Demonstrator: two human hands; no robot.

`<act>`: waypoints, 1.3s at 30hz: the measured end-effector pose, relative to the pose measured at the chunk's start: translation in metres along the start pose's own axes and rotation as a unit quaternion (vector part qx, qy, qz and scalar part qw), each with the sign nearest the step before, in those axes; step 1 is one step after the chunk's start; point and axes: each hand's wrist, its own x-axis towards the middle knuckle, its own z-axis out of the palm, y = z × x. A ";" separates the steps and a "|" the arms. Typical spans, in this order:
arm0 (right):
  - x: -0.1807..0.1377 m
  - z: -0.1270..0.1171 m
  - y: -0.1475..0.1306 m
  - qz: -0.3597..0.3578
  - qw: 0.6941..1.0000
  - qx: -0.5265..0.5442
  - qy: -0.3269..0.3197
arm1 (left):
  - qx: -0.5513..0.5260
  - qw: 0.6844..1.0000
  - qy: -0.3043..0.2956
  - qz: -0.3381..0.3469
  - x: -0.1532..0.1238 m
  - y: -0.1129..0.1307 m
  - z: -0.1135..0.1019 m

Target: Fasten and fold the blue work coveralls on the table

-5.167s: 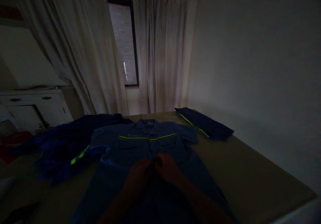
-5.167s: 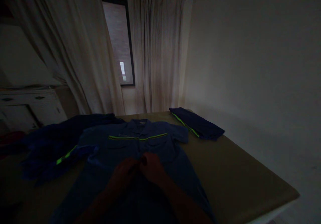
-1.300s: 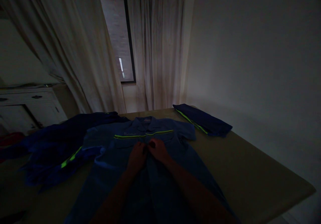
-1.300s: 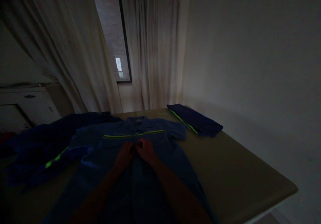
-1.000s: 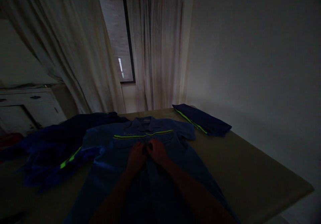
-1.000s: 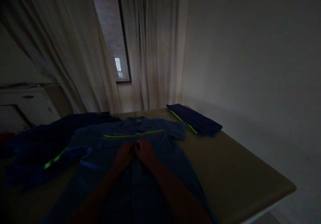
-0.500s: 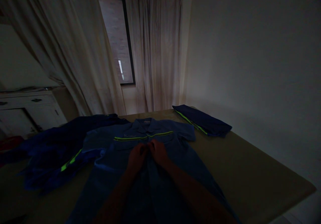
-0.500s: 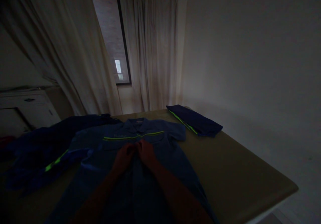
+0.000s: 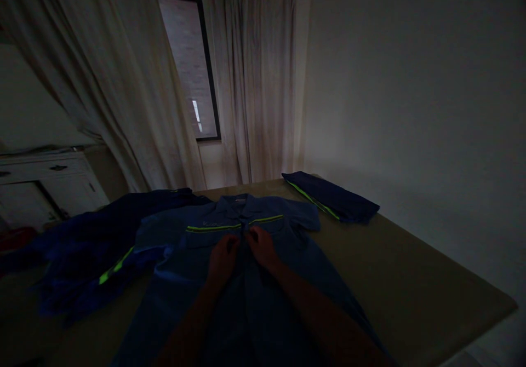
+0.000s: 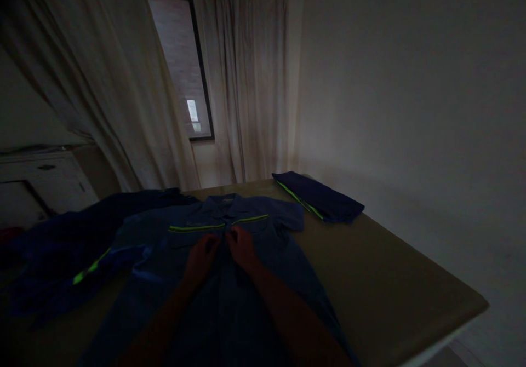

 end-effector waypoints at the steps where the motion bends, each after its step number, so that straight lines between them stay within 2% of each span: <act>1: 0.001 0.000 0.000 -0.004 1.000 0.008 -0.004 | -0.003 1.000 0.002 0.002 0.000 0.000 0.000; 11: 0.001 -0.004 -0.003 -0.013 0.998 -0.030 -0.062 | 0.002 1.000 0.001 0.009 -0.001 0.000 -0.001; 17: -0.004 -0.004 -0.009 -0.026 0.991 -0.097 -0.091 | 0.054 0.998 -0.005 0.007 -0.004 0.007 -0.002; 21: -0.007 -0.006 -0.014 -0.030 0.988 -0.114 -0.103 | 0.132 0.990 -0.026 0.033 -0.007 0.012 -0.002; 30: -0.003 -0.006 -0.010 -0.030 0.991 -0.075 -0.103 | 0.138 0.988 -0.040 0.065 -0.008 0.008 -0.001; 35: -0.003 -0.008 -0.009 -0.028 0.992 -0.043 -0.113 | 0.144 0.987 -0.054 0.051 -0.008 0.011 -0.002; 39: -0.004 -0.010 -0.011 -0.036 0.992 -0.015 -0.118 | 0.121 0.990 -0.041 0.052 -0.007 0.011 -0.001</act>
